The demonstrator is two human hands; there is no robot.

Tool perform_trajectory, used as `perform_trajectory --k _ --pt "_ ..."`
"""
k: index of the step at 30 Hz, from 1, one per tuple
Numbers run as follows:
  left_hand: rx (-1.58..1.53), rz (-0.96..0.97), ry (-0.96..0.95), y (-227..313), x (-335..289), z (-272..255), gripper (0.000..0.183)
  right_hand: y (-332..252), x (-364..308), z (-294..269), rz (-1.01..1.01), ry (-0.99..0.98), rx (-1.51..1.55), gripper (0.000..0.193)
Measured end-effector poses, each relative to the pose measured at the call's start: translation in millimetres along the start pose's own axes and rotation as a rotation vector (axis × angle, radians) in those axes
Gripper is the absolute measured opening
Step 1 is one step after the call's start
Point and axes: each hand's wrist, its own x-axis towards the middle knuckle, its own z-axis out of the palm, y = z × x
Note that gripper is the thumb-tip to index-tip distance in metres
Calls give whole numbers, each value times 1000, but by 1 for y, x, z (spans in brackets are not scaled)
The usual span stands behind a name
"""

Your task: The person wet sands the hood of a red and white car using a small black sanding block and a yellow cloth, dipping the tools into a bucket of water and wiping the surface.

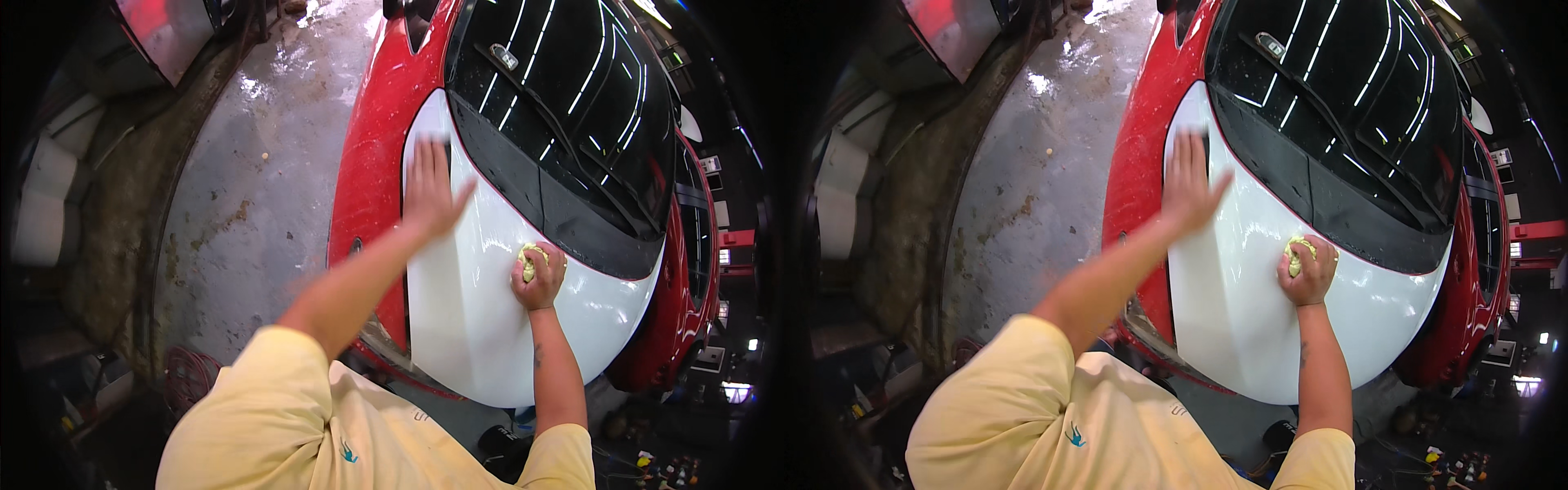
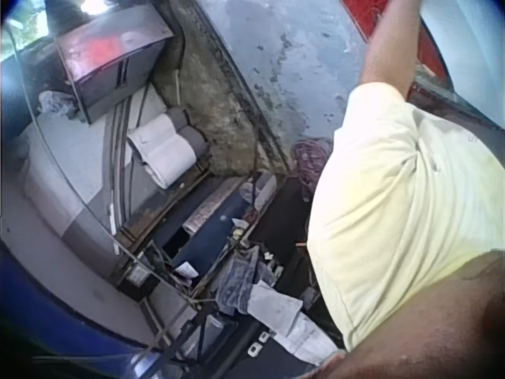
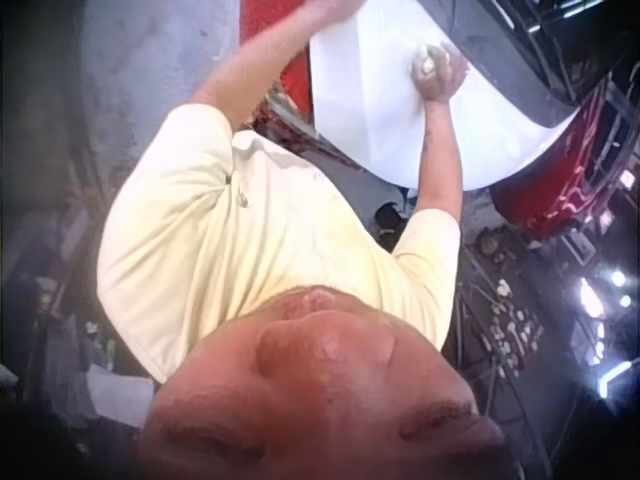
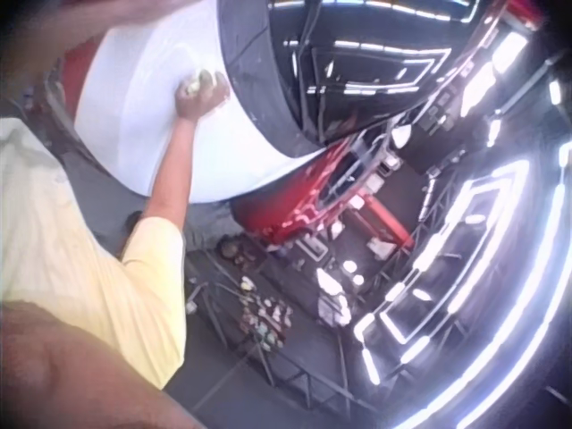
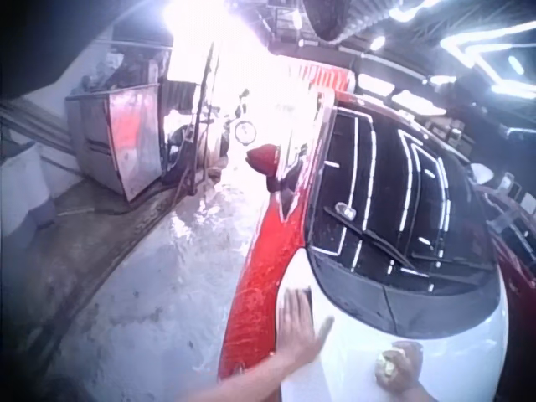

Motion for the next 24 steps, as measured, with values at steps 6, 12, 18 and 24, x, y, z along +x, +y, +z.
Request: perform_trajectory --k 6,12,18,24 --pt "45 -3 -330 30 -170 -29 109 1 -11 -3 22 14 -1 23" --pt "5 -155 -98 -10 -33 -4 107 0 3 3 26 27 0 23" --pt "116 72 -314 27 -164 -24 113 7 -10 -4 38 27 20 23" --pt "-12 -139 -50 -16 17 -9 111 -2 0 1 -1 55 39 21"
